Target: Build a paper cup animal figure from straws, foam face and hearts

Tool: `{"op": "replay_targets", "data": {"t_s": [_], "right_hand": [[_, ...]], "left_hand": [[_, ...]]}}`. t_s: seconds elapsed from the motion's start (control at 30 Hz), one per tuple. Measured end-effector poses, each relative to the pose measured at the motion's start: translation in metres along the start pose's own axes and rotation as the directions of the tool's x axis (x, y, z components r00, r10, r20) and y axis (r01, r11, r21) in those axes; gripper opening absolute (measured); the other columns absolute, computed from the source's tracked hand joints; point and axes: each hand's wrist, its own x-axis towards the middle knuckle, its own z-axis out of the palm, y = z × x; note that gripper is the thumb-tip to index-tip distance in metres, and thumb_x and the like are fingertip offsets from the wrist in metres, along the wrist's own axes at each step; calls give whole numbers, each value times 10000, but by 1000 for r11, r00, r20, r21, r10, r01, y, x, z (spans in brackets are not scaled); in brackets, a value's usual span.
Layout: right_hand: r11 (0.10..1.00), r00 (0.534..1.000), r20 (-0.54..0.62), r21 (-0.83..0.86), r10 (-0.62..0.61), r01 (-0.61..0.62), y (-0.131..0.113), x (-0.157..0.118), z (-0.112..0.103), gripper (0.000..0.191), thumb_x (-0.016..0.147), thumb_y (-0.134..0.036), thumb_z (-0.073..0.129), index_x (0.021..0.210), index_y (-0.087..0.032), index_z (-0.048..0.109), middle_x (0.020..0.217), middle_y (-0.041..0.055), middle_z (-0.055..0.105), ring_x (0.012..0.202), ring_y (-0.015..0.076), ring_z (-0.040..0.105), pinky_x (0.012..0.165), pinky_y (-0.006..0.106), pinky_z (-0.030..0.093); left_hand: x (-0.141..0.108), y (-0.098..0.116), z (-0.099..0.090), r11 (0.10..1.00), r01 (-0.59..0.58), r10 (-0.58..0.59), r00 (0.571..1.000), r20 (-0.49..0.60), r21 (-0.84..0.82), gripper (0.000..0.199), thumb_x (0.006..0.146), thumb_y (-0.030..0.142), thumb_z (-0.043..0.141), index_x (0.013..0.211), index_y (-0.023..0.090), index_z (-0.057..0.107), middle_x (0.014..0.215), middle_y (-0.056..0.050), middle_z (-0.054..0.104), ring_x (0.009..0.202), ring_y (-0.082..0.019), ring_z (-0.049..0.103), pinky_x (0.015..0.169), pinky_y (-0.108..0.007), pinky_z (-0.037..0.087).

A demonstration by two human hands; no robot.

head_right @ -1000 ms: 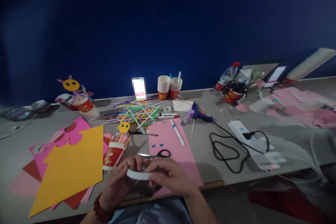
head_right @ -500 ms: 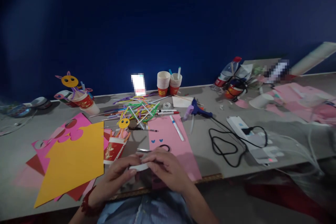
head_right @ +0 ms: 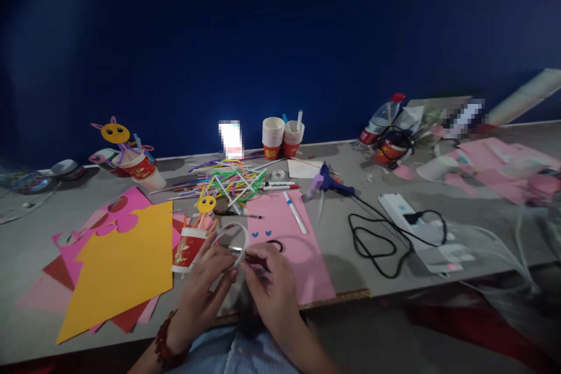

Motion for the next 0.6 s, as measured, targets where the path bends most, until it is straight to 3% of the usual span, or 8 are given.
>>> {"op": "replay_targets", "data": {"t_s": [0.13, 0.27, 0.43, 0.6], "right_hand": [[996, 998, -14, -72, -62, 61, -1, 3, 0, 141, 922, -153, 621, 1031, -242, 629, 973, 30, 673, 881, 163, 639, 758, 259, 522], [996, 996, 15, -20, -84, 84, -4, 8, -2, 76, 911, -163, 629, 867, -223, 613, 841, 15, 632, 819, 169, 614, 708, 268, 499], [1000, 999, -12, -1, -30, 30, -4, 12, -5, 70, 913, -177, 616, 965, -224, 615, 926, 45, 623, 823, 178, 608, 699, 279, 502], [998, 997, 55, 24, -52, 51, -5, 15, -8, 75, 917, -163, 598, 873, -222, 613, 877, 37, 622, 853, 188, 610, 763, 300, 502]], "left_hand": [[2, 2, 1, 999, -2, 3, 999, -38, 34, 229, 905, 54, 529, 1067, 209, 575, 868, -1, 692, 835, -165, 628, 1181, -575, 270], [1, 2, 1, 1000, 23, -23, 1000, -14, 1, 205, 915, 71, 521, 1053, 214, 571, 870, -6, 694, 852, -170, 632, 1180, -568, 273], [0, 0, 0, 1000, 31, -30, 999, 27, -6, 218, 911, 86, 525, 1071, 227, 569, 878, -11, 700, 859, -178, 639, 1177, -558, 275], [-3, -2, 1, 998, 52, -52, 999, 16, -47, 236, 909, 100, 530, 1098, 231, 582, 908, -22, 706, 869, -190, 650, 1149, -523, 318]]}}
